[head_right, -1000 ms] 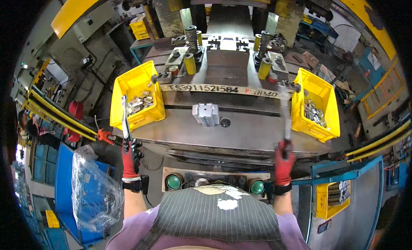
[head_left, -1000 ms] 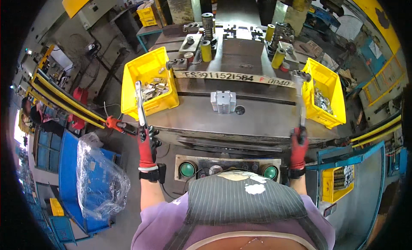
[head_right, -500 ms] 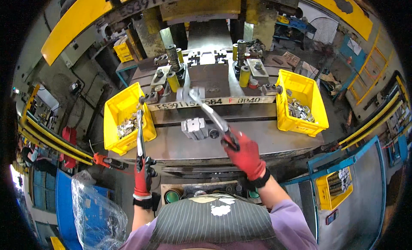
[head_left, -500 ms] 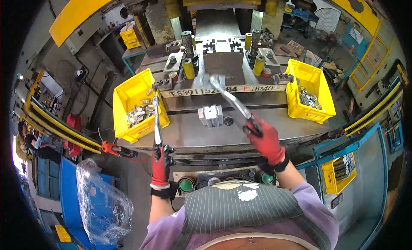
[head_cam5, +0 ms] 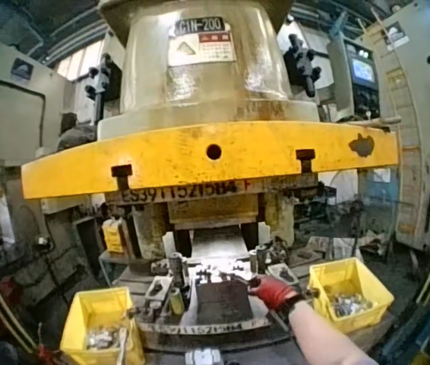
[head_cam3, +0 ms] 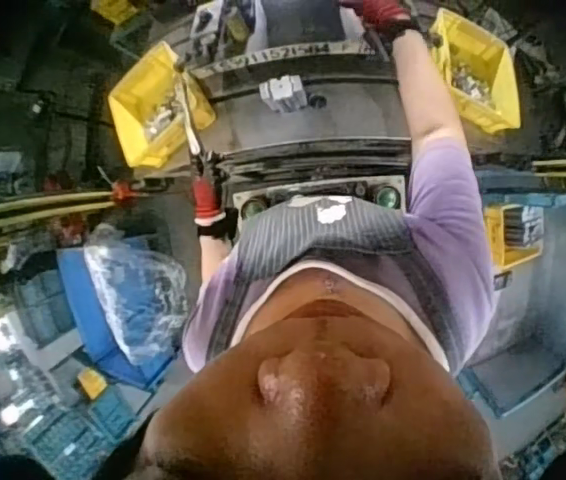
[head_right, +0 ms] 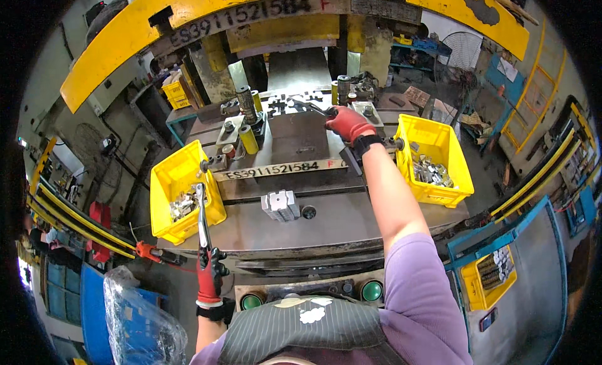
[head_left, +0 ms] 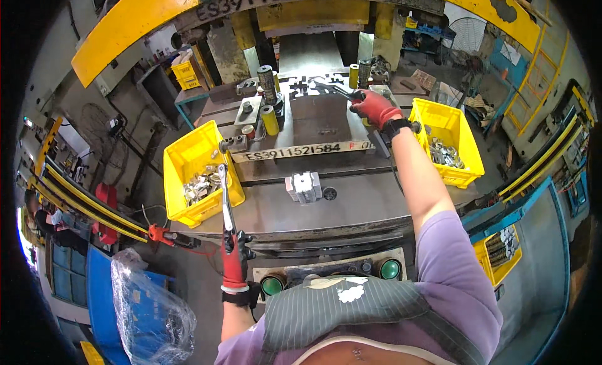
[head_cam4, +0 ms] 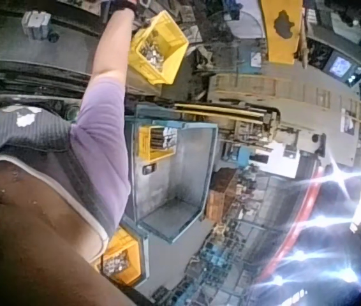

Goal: The person operates a hydraulic press machine in a workshop. They use a pair of long metal tongs to pick up small metal parts from a yellow bin on the left, place them into the press mold, and then use the tongs to retrieve the processed parts and place them into a yellow bin on the right. This cycle is repeated continuously throughout the video.

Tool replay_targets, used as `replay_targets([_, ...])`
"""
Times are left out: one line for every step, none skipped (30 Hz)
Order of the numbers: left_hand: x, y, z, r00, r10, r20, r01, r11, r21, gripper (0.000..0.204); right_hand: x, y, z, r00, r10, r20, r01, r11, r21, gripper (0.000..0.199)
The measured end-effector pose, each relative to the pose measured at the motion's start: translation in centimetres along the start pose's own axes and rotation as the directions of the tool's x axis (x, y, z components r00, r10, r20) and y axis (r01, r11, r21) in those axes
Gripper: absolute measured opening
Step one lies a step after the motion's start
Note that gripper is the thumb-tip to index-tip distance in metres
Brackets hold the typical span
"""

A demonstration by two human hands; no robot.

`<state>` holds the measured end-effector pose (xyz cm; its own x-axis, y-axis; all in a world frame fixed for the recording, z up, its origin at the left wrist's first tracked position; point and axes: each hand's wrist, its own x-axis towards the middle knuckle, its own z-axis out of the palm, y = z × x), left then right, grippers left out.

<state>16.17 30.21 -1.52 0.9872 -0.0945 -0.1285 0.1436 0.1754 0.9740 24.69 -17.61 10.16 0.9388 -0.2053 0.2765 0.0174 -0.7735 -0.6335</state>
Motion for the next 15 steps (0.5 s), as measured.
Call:
replay_targets([-0.2, 0.0, -0.1, 0.999, -0.040, 0.014, 0.040, 0.999, -0.009, 0.016, 0.2, -0.3, -0.5, 0.999, 0.034, 0.025, -0.034, 0.999, -0.003, 0.024])
replay_targets([-0.3, -0.1, -0.2, 0.996, -0.080, 0.029, 0.081, 0.997, -0.018, 0.020, 0.2, -0.5, -1.0, 0.993, 0.076, 0.090, -0.081, 0.995, 0.061, 0.023])
replay_targets([-0.2, 0.0, -0.2, 0.992, -0.115, 0.053, 0.116, 0.993, -0.024, 0.023, 0.4, -0.2, -0.7, 0.984, 0.122, 0.133, -0.147, 0.970, 0.195, 0.023])
replay_targets([-0.2, -0.4, -0.3, 0.993, -0.102, 0.063, 0.104, 0.994, -0.030, 0.024, 0.6, 0.0, -0.3, 0.970, 0.161, 0.181, -0.213, 0.923, 0.321, 0.022])
replay_targets([-0.1, -1.3, -0.6, 0.993, -0.088, 0.074, 0.091, 0.995, -0.037, 0.025, 0.2, 0.4, 0.0, 0.968, 0.145, 0.204, -0.214, 0.901, 0.377, 0.022])
replay_targets([0.1, -1.8, -0.5, 0.993, -0.078, 0.092, 0.082, 0.996, -0.045, 0.026, 0.9, 1.5, 1.0, 0.965, 0.158, 0.208, -0.242, 0.841, 0.484, 0.024])
replay_targets([-0.4, -1.0, 0.4, 0.994, -0.070, 0.088, 0.077, 0.994, -0.072, 0.025, 1.4, 1.8, 1.9, 0.962, 0.168, 0.214, -0.264, 0.765, 0.587, 0.029])
replay_targets([-0.3, -1.0, 0.7, 0.995, -0.057, 0.077, 0.062, 0.996, -0.064, 0.021, 1.7, 2.0, 3.4, 0.864, 0.295, 0.407, -0.498, 0.388, 0.776, 0.034])
replay_targets([-0.4, -0.9, 0.7, 0.998, -0.042, 0.054, 0.044, 0.998, -0.054, 0.016, 1.1, 0.6, 4.8, 0.885, 0.302, 0.356, -0.443, 0.306, 0.843, 0.034])
replay_targets([-0.4, -0.8, 0.5, 0.999, -0.025, 0.032, 0.027, 0.999, -0.045, 0.013, 0.5, -0.8, 5.5, 0.900, 0.313, 0.304, -0.381, 0.222, 0.898, 0.034])
replay_targets([-0.4, -0.8, 0.2, 1.000, -0.016, 0.011, 0.016, 0.999, -0.052, 0.013, 1.1, 0.6, 6.2, 0.888, 0.231, 0.398, -0.447, 0.230, 0.864, 0.023])
replay_targets([-0.1, -0.7, 0.1, 1.000, -0.005, 0.008, 0.005, 0.998, -0.057, 0.013, 1.3, 1.9, 6.6, 0.908, 0.190, 0.374, -0.415, 0.271, 0.869, 0.023])
replay_targets([0.1, -0.6, 0.0, 1.000, 0.004, 0.008, -0.003, 0.998, -0.064, 0.013, 1.6, 3.5, 6.9, 0.925, 0.152, 0.349, -0.380, 0.313, 0.870, 0.023])
replay_targets([0.4, -0.5, 0.0, 1.000, 0.000, 0.021, 0.001, 0.998, -0.067, 0.014, 1.5, 4.9, 6.9, 0.938, 0.118, 0.326, -0.346, 0.354, 0.869, 0.023])
replay_targets([0.6, -0.3, -0.3, 1.000, -0.004, 0.029, 0.006, 0.997, -0.071, 0.015, 1.3, 5.8, 6.7, 0.961, 0.113, 0.253, -0.275, 0.503, 0.819, 0.023])
